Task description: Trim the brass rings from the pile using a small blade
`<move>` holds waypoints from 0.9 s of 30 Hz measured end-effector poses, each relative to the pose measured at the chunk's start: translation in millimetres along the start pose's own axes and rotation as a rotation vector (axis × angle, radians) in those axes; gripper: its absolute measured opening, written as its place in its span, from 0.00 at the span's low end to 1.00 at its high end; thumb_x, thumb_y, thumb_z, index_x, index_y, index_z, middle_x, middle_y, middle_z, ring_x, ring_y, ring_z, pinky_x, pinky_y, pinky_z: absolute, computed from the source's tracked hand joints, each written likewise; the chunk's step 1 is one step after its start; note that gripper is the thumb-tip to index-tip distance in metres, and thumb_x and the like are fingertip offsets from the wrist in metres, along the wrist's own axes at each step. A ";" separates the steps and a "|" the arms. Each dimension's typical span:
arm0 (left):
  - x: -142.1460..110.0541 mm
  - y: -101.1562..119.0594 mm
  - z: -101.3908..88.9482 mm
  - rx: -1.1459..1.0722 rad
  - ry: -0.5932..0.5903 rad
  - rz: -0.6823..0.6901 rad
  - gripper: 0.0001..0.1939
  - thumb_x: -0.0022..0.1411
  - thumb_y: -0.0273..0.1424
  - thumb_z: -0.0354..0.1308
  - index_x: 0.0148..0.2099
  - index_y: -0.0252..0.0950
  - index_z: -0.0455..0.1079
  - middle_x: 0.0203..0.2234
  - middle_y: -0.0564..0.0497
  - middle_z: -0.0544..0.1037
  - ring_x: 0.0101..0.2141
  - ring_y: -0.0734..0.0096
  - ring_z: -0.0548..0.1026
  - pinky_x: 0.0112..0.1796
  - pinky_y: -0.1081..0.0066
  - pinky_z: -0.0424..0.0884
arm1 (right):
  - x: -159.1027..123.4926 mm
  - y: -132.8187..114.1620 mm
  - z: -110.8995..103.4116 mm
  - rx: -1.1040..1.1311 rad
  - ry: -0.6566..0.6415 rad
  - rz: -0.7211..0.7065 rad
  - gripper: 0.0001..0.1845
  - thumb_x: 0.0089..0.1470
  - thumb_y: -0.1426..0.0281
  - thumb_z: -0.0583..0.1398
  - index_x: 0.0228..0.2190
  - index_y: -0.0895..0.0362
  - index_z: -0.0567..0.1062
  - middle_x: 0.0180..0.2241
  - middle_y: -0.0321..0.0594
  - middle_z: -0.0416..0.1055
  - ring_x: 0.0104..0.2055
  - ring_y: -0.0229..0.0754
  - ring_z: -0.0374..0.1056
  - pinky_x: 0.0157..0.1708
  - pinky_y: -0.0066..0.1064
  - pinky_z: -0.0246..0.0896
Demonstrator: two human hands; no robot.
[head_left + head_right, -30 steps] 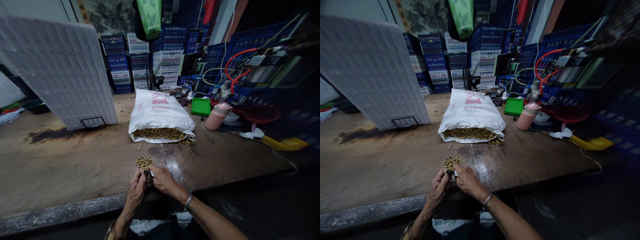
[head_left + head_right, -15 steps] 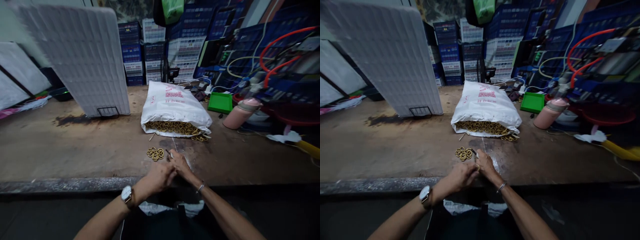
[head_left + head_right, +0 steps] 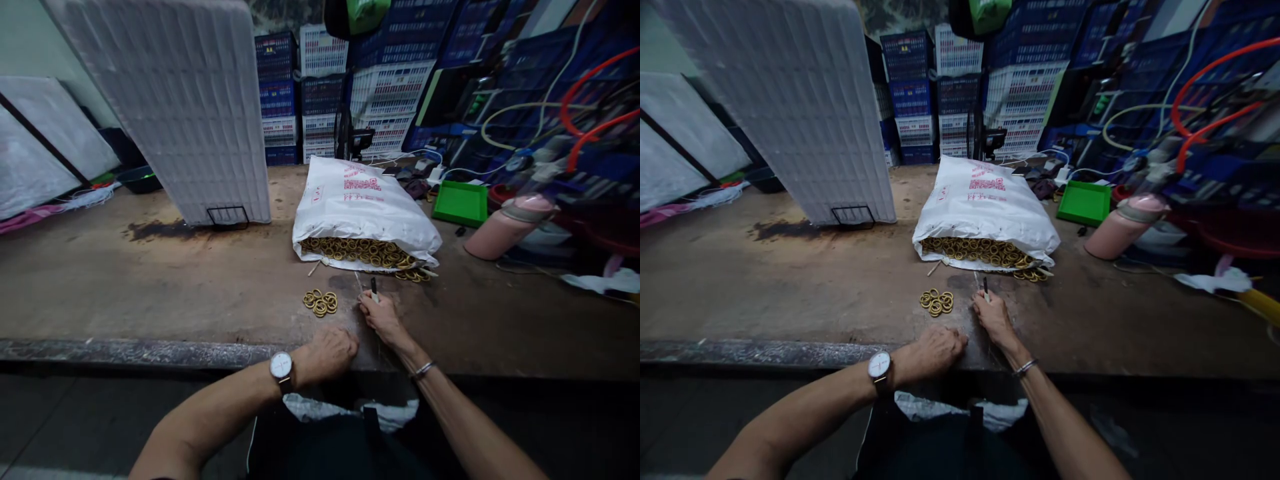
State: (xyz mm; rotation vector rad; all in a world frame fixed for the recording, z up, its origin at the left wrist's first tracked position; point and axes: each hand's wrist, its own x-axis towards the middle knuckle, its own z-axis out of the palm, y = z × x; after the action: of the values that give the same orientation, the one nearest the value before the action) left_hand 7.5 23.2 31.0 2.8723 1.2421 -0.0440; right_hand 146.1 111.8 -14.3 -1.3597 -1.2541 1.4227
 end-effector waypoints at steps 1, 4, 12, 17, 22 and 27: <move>-0.6 -1.5 2.0 -0.005 -0.004 0.002 0.07 0.54 0.22 0.48 0.37 0.29 0.63 0.26 0.43 0.74 0.26 0.61 0.72 0.21 0.67 0.62 | -0.2 0.0 0.2 0.004 -0.001 -0.002 0.14 0.39 0.60 0.57 0.21 0.56 0.61 0.12 0.24 0.51 0.11 0.26 0.42 0.10 0.20 0.36; -2.3 -4.1 5.6 -0.019 -0.007 0.004 0.08 0.54 0.23 0.48 0.38 0.29 0.63 0.26 0.43 0.74 0.25 0.62 0.72 0.21 0.67 0.62 | 0.1 0.8 0.3 0.015 -0.004 -0.015 0.14 0.40 0.60 0.58 0.21 0.56 0.60 0.12 0.23 0.51 0.11 0.26 0.43 0.10 0.20 0.37; -2.7 -3.4 3.9 -0.033 0.008 -0.011 0.08 0.53 0.22 0.48 0.38 0.28 0.63 0.26 0.42 0.75 0.26 0.61 0.73 0.21 0.68 0.64 | 2.4 5.1 0.8 0.014 -0.010 -0.012 0.14 0.40 0.59 0.57 0.23 0.56 0.60 0.12 0.23 0.51 0.11 0.26 0.42 0.10 0.20 0.36; -3.8 -4.1 1.7 -0.044 0.013 -0.002 0.08 0.53 0.22 0.49 0.37 0.28 0.63 0.26 0.42 0.75 0.25 0.62 0.73 0.20 0.68 0.64 | 3.0 5.8 0.2 -0.019 0.010 -0.029 0.15 0.39 0.58 0.58 0.22 0.56 0.61 0.12 0.23 0.51 0.10 0.27 0.43 0.10 0.21 0.36; -4.0 -4.5 1.0 -0.049 0.020 -0.006 0.08 0.52 0.22 0.50 0.37 0.28 0.63 0.24 0.43 0.74 0.24 0.62 0.73 0.19 0.69 0.63 | 4.7 8.4 -0.8 -0.029 0.009 -0.039 0.16 0.38 0.57 0.58 0.22 0.56 0.62 0.12 0.24 0.52 0.11 0.27 0.44 0.10 0.21 0.37; -4.3 -5.2 1.5 -0.053 0.017 -0.007 0.08 0.51 0.21 0.49 0.37 0.29 0.63 0.24 0.43 0.74 0.24 0.63 0.73 0.19 0.70 0.63 | 4.7 9.8 -1.2 -0.038 0.003 -0.033 0.15 0.40 0.58 0.58 0.23 0.56 0.61 0.12 0.24 0.51 0.11 0.27 0.44 0.10 0.20 0.38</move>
State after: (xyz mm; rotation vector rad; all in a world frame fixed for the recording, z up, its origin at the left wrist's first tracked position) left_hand 0.8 23.6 29.7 2.8299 1.2362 0.0133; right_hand 147.6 114.5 -24.8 -1.3604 -1.3016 1.3803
